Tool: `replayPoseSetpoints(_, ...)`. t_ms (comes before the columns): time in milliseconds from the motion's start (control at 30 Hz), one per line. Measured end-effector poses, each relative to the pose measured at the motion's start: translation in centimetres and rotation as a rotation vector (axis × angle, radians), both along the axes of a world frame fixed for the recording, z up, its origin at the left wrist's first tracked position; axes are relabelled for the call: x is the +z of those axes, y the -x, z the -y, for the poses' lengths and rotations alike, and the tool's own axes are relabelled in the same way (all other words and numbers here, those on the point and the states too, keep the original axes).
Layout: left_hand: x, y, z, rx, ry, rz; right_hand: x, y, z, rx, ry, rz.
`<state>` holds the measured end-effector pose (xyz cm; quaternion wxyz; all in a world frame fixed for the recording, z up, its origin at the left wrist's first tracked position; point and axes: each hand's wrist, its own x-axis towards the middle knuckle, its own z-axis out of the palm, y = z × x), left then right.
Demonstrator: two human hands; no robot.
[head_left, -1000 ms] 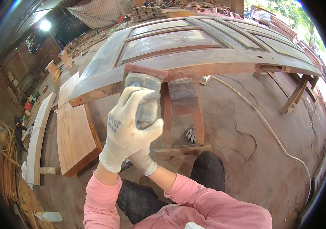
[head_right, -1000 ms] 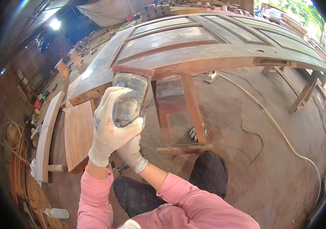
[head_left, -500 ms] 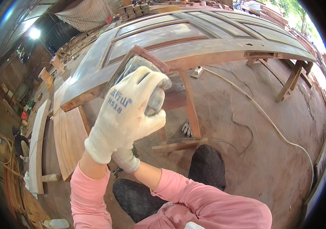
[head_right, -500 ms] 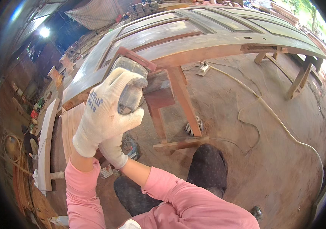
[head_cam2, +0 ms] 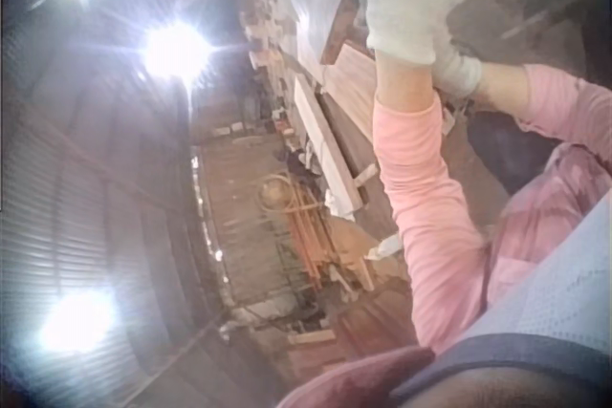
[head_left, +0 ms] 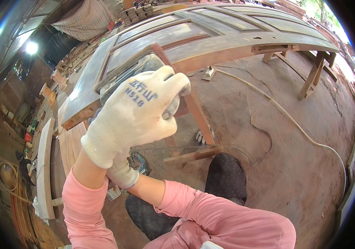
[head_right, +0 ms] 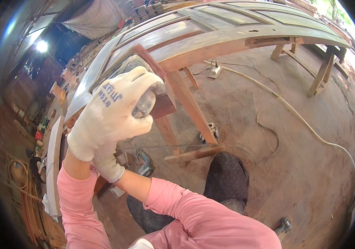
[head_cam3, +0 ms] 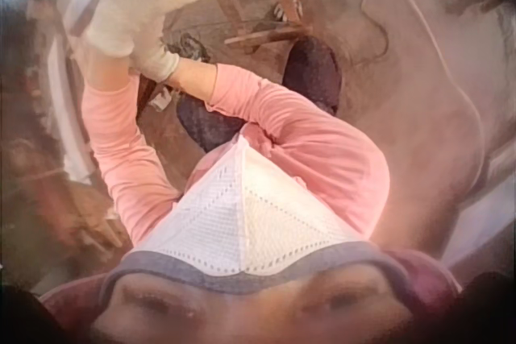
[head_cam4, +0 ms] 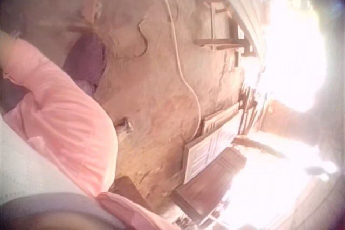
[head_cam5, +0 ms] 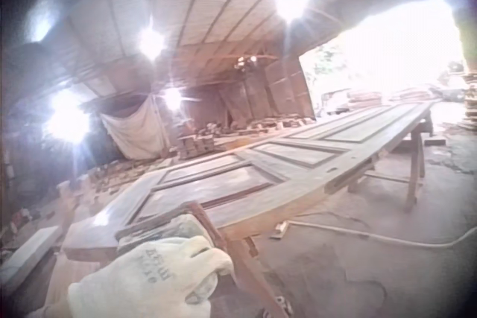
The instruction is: The person applies a dark wood filler to a large wooden door using a putty knife, smoothing it into the surface. They then use an electric orbital sander to sand the door surface, moving the tool across the panels and edges.
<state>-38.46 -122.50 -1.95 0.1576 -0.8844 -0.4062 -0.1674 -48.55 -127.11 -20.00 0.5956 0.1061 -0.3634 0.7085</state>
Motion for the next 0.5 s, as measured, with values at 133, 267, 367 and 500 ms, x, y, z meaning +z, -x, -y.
replayPoseSetpoints(133, 0.7, -1.6, -0.6, -0.046, -0.068, -0.115, 3.1, -2.0, -0.2, 0.227, 0.135, -0.274)
replayPoseSetpoints(267, -0.1, -1.3, -0.8, -0.097, -0.103, -0.107, 2.1, -0.7, 0.2, 0.148, 0.038, -0.309)
replayPoseSetpoints(367, 0.0, -1.3, 0.2, 0.016, -0.041, -0.126, 2.2, -0.1, 0.8, -0.006, -0.013, -0.268)
replayPoseSetpoints(500, -0.1, -1.4, -0.4, -0.069, -0.028, -0.07, 2.4, -0.2, 0.4, -0.09, 0.013, -0.01)
